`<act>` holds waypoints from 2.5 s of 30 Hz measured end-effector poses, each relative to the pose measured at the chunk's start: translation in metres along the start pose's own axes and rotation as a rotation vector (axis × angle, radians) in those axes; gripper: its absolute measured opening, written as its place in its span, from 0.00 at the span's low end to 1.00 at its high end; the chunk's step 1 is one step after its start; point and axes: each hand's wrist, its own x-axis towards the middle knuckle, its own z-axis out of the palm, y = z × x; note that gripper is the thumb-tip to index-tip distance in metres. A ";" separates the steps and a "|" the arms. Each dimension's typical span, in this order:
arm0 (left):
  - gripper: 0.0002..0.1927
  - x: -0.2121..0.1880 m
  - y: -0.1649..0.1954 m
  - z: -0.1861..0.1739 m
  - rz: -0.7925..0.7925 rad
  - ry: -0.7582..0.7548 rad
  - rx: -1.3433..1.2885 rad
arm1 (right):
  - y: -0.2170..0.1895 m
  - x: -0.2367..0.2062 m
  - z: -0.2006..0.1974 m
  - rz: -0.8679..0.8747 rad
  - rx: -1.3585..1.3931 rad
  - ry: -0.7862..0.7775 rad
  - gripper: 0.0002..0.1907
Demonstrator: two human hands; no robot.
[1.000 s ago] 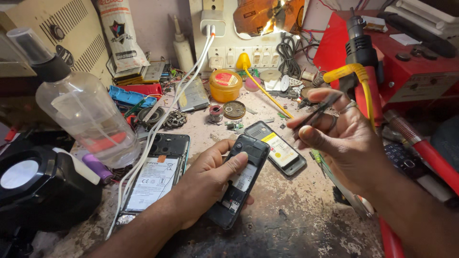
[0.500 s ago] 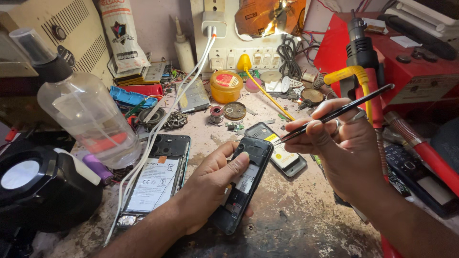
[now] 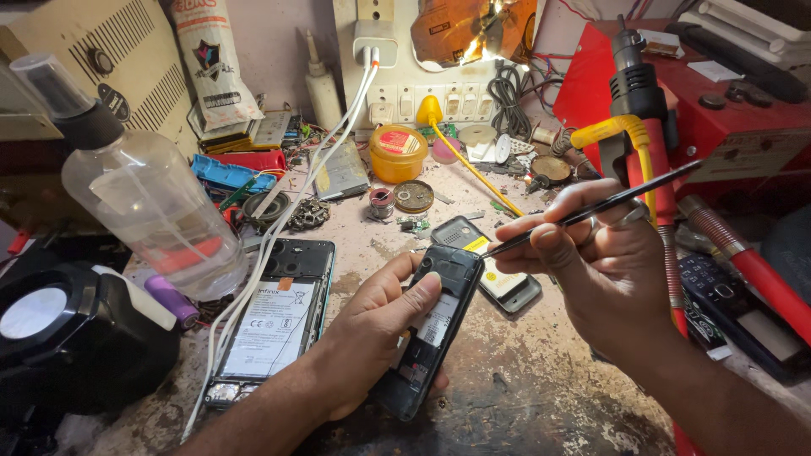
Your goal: The person disassembles a feature phone by removing the back cover and battery, then uses a screwdriver and tweezers to detach internal components. They place the keypad assembly on the workbench and use a hot air gun to heat and remove small components from the circuit board.
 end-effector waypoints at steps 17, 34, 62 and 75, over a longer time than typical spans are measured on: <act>0.13 -0.002 0.012 -0.001 0.116 0.224 0.463 | -0.012 0.012 -0.009 0.154 -0.525 -0.108 0.07; 0.17 -0.010 0.027 0.001 0.241 0.299 0.926 | -0.018 0.014 -0.021 0.046 -0.947 -0.359 0.14; 0.19 -0.011 0.028 0.006 0.139 0.317 0.912 | -0.001 0.015 -0.019 0.300 -1.067 -0.243 0.18; 0.21 -0.013 0.024 0.007 0.177 0.060 0.844 | -0.020 0.005 -0.020 0.104 0.091 -0.283 0.08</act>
